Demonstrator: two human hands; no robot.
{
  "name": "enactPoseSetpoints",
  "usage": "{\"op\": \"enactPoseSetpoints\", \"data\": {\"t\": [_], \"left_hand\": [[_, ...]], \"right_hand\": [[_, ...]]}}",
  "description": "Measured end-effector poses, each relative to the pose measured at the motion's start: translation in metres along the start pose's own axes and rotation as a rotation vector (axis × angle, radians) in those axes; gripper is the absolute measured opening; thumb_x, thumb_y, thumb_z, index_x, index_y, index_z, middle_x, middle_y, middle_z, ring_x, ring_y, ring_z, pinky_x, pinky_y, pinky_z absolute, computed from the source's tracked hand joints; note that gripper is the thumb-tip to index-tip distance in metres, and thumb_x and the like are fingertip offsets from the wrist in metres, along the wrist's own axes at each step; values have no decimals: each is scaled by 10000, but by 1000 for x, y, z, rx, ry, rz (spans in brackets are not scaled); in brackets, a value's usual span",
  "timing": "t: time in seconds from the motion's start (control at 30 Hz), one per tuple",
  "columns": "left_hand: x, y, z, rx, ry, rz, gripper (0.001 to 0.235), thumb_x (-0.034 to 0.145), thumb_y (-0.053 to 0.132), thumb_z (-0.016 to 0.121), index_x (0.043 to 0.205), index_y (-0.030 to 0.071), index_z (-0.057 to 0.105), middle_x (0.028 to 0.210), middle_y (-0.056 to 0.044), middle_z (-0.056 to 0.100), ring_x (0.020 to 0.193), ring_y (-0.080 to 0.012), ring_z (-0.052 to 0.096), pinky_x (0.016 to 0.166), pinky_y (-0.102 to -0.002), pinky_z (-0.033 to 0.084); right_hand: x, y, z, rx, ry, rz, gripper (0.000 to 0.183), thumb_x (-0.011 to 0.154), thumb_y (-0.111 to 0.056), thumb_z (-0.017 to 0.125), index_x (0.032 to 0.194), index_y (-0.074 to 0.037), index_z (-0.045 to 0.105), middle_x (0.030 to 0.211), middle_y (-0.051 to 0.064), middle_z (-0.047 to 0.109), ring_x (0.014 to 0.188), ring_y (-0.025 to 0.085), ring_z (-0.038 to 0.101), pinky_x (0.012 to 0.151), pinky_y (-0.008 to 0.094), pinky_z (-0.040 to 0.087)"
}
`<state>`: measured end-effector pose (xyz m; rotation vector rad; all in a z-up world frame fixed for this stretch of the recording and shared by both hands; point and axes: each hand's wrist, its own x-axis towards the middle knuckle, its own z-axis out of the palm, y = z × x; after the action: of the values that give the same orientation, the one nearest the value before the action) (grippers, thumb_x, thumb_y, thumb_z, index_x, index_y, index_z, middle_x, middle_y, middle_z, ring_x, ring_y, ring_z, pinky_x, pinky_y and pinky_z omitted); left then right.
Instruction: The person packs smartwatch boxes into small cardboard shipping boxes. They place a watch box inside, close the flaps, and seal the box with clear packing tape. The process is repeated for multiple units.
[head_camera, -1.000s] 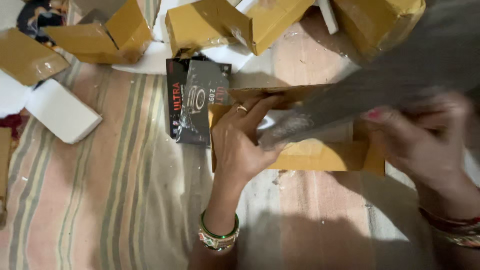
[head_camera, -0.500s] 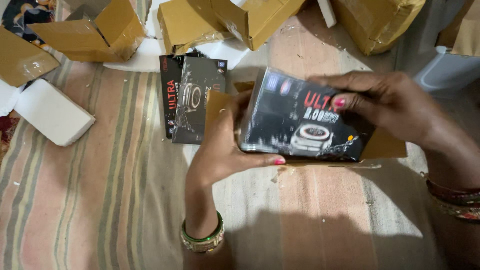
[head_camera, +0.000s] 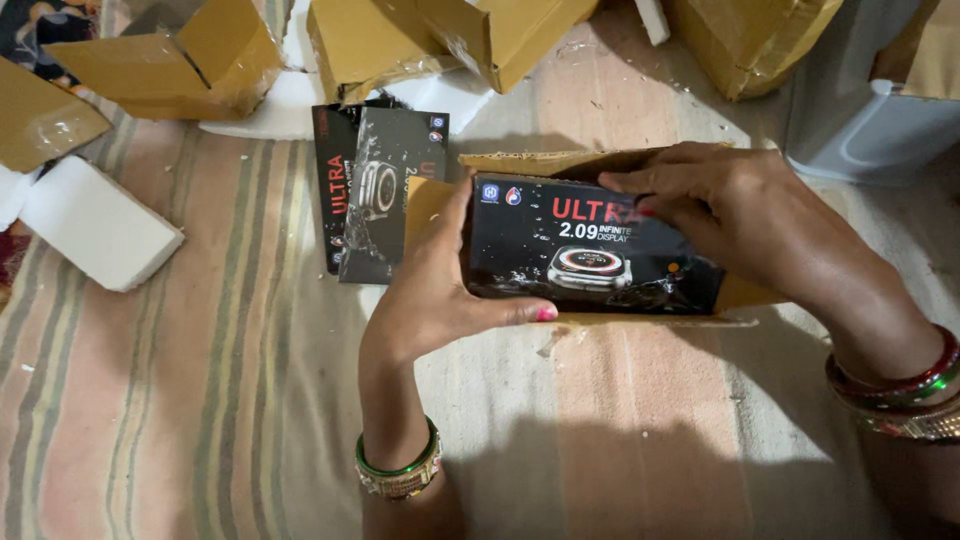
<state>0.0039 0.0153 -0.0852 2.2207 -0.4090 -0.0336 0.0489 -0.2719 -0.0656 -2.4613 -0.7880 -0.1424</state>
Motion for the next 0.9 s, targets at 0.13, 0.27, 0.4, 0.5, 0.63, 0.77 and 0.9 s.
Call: {"op": "enactPoseSetpoints", "data": {"t": [0.13,0.27,0.4,0.5,0.63,0.77,0.9], "left_hand": [[3,-2,5,-310,135,-150,896,843,354,810,1546,30,359,1182,-121,710,1024,-137,682,847,-255,578],[8,-1,10,-153,272,-213,477,985,269,692,1424,91,635,906,-60,720,735,-87,551,641,-236,480],[12,-2,10,185,154,-424,609,994,274,770,1545,154,539,812,-243,652,701,-194,531,654,-295,495],[13,-6,13,143,277,-58,640,913,115,780,1484,-12,518,1100,-319,615,969,-280,561,834,-360,489],[10,-10,15,60,387,172,611,845,1,791,1390,-122,545,1297,-320,648,1111,-286,640,925,-367,515],[9,-10,16,-122,334,-141,464,920,93,770,1353,-4,637,1109,-147,803,874,-87,715,761,-228,579],[8,-12,11,-46,224,-311,522,991,90,736,1493,34,601,1104,-142,850,811,-64,659,721,-262,554]], "right_hand": [[3,2,-5,170,-93,3,481,797,38,690,1226,-174,742,1163,60,756,910,254,761,800,348,622],[4,-2,-3,20,-19,-63,427,801,30,704,1196,-124,756,1137,89,761,879,279,749,780,371,611],[-2,-8,-2,-147,89,-89,290,835,-12,734,1120,-48,773,1070,136,765,848,298,743,771,400,606],[-7,-9,0,-182,107,-99,280,821,-14,741,1099,-20,773,1046,156,767,807,307,740,730,401,606],[-5,-10,1,-174,6,6,312,834,-40,748,1145,-47,764,1028,140,772,713,281,748,670,392,611],[-10,-5,-5,-213,-55,2,437,794,-176,798,1208,-51,732,1067,138,760,741,307,743,707,415,607],[-16,-1,-2,-282,-269,60,955,644,-450,878,1447,-52,549,1319,161,659,884,315,737,823,435,588]]}}
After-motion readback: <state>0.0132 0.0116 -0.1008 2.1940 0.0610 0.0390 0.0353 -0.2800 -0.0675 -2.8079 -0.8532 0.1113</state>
